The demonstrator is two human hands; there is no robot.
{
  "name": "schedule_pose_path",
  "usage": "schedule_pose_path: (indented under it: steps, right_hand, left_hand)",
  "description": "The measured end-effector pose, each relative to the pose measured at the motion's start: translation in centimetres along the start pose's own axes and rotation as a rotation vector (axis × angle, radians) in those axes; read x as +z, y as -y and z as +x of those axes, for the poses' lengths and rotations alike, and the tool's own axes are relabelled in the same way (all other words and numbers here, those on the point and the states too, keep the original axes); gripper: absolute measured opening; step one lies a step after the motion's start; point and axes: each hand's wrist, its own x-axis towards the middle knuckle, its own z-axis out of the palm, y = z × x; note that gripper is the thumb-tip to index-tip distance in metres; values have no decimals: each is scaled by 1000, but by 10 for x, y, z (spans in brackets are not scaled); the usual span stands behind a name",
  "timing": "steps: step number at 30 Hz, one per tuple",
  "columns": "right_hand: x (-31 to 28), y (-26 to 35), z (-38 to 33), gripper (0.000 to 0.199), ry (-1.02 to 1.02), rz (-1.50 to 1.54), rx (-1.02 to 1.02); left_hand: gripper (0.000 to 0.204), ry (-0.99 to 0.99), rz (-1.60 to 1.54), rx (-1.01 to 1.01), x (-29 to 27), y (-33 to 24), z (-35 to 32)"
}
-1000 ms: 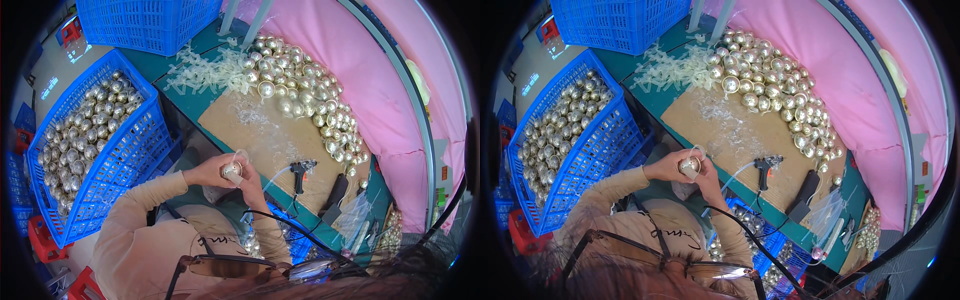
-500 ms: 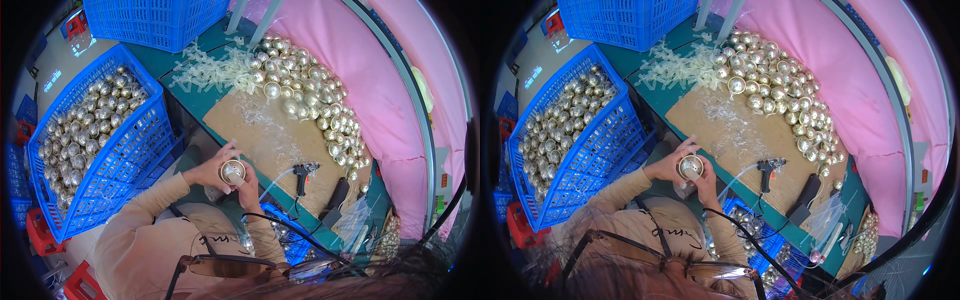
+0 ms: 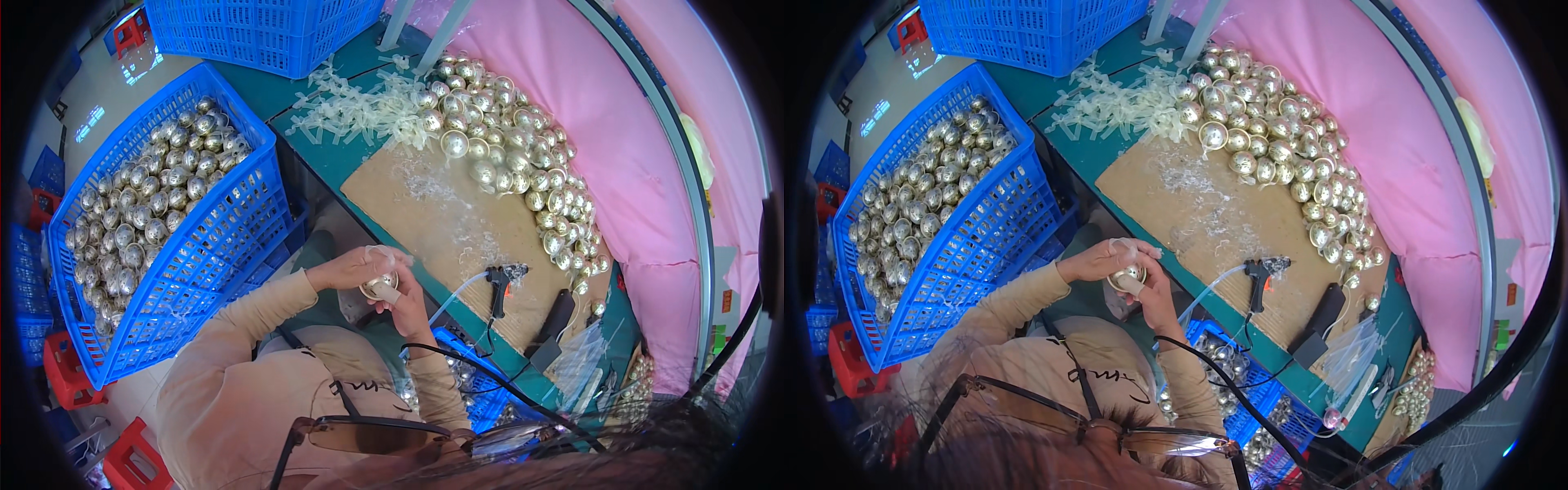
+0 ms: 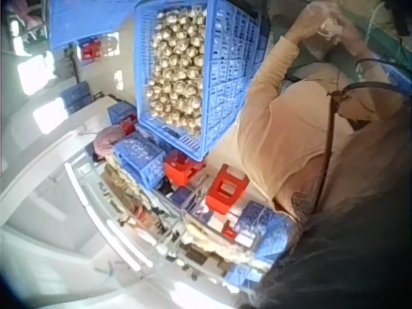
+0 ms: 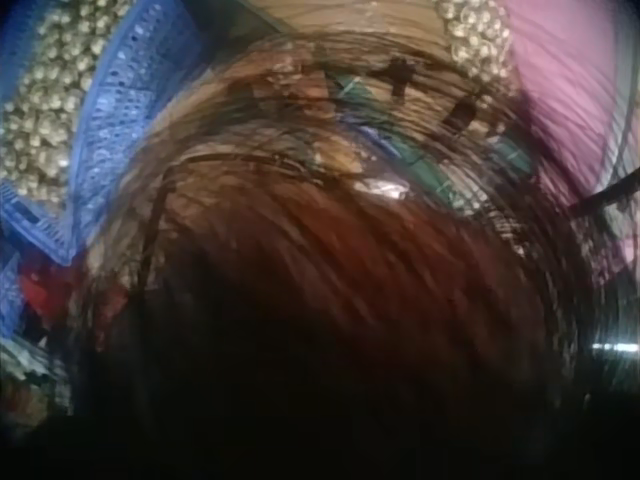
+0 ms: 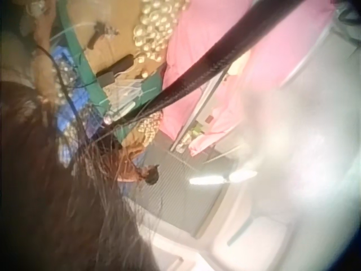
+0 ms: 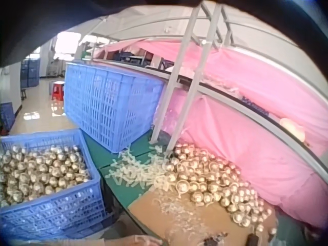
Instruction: The person decorates ornaments by applying glue to each ornament with a glue gun and attaching ribbon bows to them by hand.
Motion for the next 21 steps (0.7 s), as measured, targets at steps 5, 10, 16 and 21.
schedule_pose_path:
  steps: [5, 10, 16, 21]
  right_hand:
    - [-3, -6, 1, 51, 1, 7, 12]
    - [-5, -10, 0, 54, -21, 18, 6]
    - [-3, -8, -4, 60, 53, 72, -36]
    - [-2, -11, -3, 59, 1, 147, 12]
  left_hand:
    - [34, -121, 207, 161, 4, -1, 0]
    - [34, -197, 94, 56, 10, -2, 0]
    - [33, -231, 371, 280, 5, 5, 4]
    - [33, -246, 358, 251, 6, 4, 4]
